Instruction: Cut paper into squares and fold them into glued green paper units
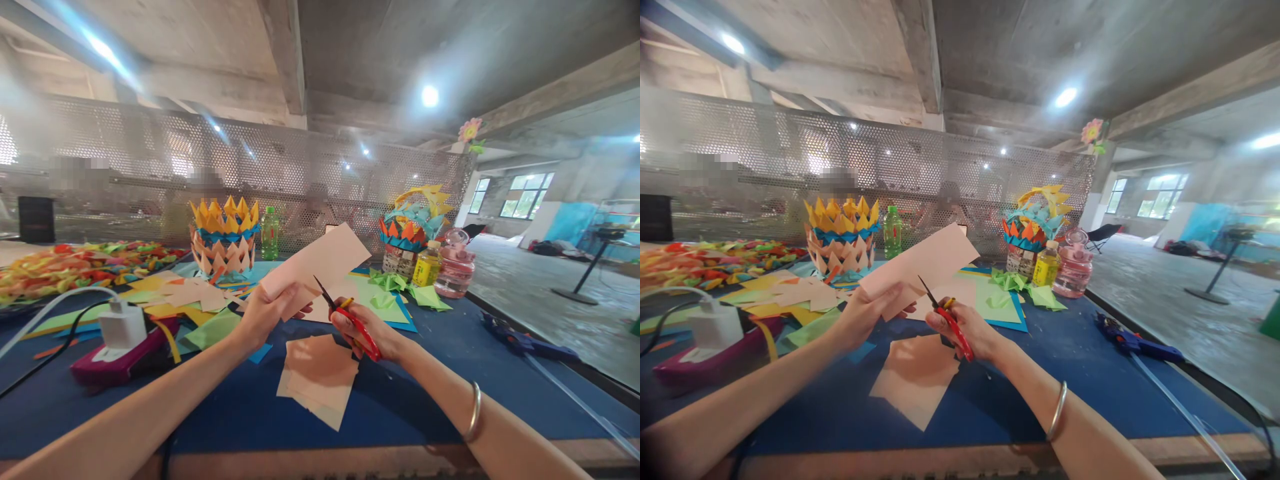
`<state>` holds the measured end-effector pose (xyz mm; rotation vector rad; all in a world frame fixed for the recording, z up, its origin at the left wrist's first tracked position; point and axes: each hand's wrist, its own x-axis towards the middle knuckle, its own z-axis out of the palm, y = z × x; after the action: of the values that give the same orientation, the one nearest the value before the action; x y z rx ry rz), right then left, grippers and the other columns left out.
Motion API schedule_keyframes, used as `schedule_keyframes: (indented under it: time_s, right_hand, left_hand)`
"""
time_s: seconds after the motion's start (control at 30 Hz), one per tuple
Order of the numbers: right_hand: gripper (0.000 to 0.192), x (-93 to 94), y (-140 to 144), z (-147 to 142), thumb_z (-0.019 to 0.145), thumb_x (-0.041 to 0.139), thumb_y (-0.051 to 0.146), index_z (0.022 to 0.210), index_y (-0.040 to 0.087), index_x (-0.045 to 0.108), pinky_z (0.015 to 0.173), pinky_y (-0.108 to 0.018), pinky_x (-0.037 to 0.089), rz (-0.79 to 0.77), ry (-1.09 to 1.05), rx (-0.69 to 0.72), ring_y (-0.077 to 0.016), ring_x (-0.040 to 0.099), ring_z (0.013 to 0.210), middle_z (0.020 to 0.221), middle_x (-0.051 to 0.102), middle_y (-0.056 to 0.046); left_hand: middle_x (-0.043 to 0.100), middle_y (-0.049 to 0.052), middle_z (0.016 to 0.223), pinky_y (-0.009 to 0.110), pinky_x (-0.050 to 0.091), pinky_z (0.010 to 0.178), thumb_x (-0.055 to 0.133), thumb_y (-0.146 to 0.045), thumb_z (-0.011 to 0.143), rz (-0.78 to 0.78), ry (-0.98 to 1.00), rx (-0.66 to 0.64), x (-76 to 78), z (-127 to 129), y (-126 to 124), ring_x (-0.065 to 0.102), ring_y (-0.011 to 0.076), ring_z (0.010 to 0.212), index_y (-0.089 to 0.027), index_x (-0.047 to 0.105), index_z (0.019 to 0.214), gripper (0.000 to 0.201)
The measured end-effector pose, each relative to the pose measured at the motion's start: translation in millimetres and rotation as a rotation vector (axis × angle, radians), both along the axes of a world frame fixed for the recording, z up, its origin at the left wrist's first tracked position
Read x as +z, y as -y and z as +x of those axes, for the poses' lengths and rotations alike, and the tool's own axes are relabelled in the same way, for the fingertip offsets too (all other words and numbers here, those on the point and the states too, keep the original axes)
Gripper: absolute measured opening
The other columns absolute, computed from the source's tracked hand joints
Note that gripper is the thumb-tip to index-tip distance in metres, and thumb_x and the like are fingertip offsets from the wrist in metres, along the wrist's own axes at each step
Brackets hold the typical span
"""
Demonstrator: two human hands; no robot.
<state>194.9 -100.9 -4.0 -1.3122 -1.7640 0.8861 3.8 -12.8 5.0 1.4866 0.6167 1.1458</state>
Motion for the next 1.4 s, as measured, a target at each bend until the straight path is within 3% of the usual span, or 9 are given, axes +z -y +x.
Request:
schedule_keyframes:
  time_s: [0.67,1.1,1.4]
  right_hand:
    - [0.051,1.6,-0.6,0.4,0.085,0.045,0.070,0.076,0.020,0.041,0.034,-0.018,0.039,-0.003,-0.001,0.038,-0.0048,0.043,0.035,0.057,0.039,0.009]
    - [0.043,-3.6,-1.9,-4.2,0.086,0.053,0.059,0.070,0.021,0.043,0.029,-0.016,0.029,0.029,-0.057,-0.050,-0.0058,0.039,0.029,0.042,0.040,0.010]
    - [0.032,-9.7,-7.9,-3.0,0.084,0.062,0.047,0.075,0.020,0.048,0.029,-0.016,0.028,0.008,-0.133,-0.098,-0.0050,0.036,0.026,0.039,0.040,0.012]
  left_hand:
    - [0.072,0.007,0.072,0.030,0.058,0.059,0.072,-0.047,0.075,0.012,0.020,-0.039,-5.9,-0.2,-6.4,0.071,0.0212,0.062,-0.008,0.058,0.103,0.050]
    - [0.073,0.007,0.067,0.030,0.058,0.058,0.075,-0.045,0.071,-0.029,0.049,-0.031,-3.2,2.7,-3.6,0.070,0.0210,0.058,-0.008,0.060,0.099,0.048]
    - [0.072,0.006,0.061,0.028,0.058,0.055,0.079,-0.044,0.064,-0.087,0.070,-0.001,0.9,2.6,0.9,0.070,0.0207,0.055,-0.008,0.059,0.095,0.052]
